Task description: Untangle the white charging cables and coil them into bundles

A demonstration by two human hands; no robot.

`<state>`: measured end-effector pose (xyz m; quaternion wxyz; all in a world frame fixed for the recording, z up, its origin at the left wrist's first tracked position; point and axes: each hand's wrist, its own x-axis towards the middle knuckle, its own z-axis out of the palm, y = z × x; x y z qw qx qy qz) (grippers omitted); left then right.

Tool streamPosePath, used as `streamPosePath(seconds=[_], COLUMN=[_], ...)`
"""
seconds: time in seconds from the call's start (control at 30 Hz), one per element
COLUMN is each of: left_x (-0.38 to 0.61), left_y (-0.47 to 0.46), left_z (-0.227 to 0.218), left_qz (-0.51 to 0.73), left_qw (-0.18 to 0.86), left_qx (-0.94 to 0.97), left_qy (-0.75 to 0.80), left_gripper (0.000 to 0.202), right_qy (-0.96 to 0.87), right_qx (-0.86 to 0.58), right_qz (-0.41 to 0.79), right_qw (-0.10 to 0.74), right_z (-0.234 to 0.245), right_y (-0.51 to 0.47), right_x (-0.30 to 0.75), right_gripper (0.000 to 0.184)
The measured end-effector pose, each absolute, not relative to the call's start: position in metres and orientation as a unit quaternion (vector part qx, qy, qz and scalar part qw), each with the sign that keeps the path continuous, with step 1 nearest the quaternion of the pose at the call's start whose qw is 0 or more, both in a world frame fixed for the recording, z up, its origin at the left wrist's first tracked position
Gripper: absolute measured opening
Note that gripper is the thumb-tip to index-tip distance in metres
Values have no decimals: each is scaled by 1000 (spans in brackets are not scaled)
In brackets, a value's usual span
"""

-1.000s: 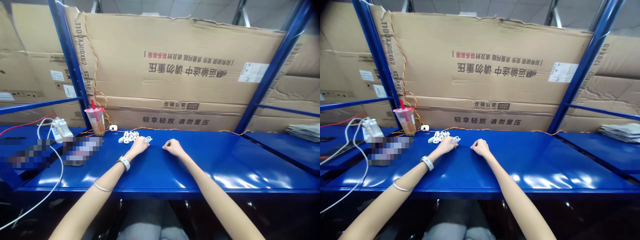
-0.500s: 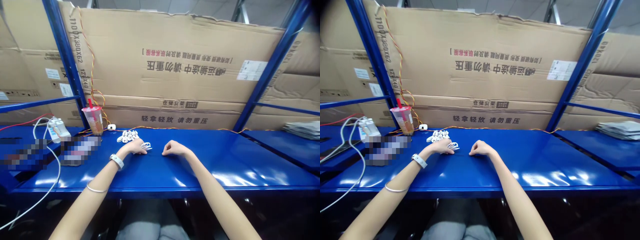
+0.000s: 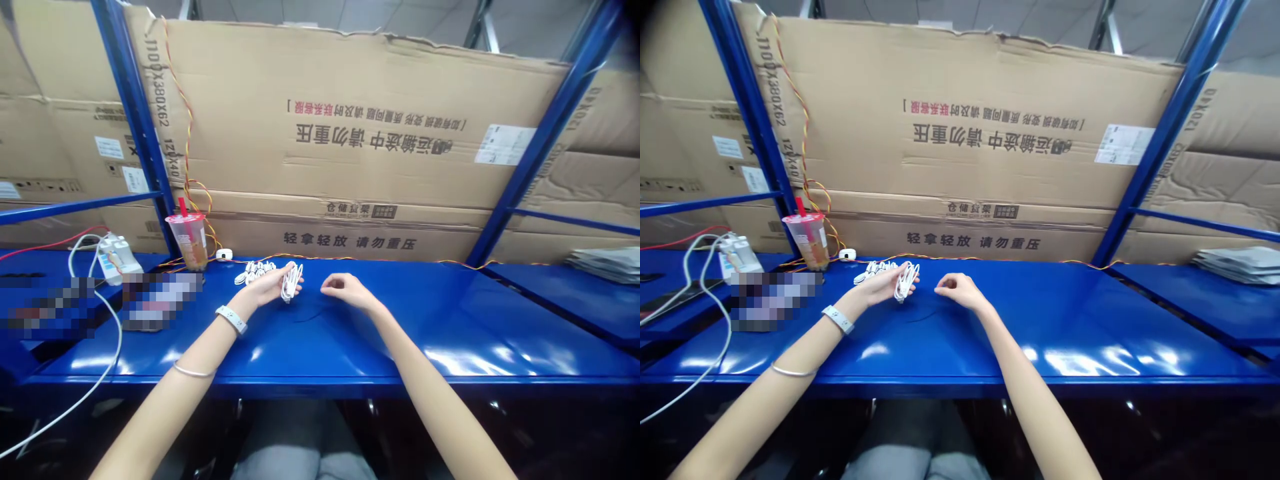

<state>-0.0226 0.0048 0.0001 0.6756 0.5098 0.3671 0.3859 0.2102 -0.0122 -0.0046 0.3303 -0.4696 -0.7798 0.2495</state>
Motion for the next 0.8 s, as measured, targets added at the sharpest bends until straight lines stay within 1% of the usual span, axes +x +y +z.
streamPosePath(seconds=[0.07,0.13,0.33,0.43,0.6,0.7,0.8], left_x=[-17,-13,-5,2,16,18,17], left_y=[7,10,7,-2,-11,-12,-11], left_z=[-4,-9,-12,-8,-9,-10,-11], left_qz=[395,403,404,404,423,421,415], left_qw=[697,721,747,744,735,732,730], left_qx=[484,452,445,440,427,422,421], left_qy=[352,337,285,299,314,329,343], left_gripper=[42,42,40,38,31,33,35], right_qy=[-779,-781,-759,-748,-731,-733,-723], right_qx=[-440,-415,-414,-429,-491,-501,-499], right_qz=[235,225,225,230,230,236,256], right_qw=[378,407,449,451,415,396,404], right_z=[-6,-7,-13,-17,-19,-21,-26], right_y=[-15,-19,-25,-25,-23,-22,-18], right_x=[200,188,169,167,167,167,168], right_gripper=[24,21,18,14,14,13,14])
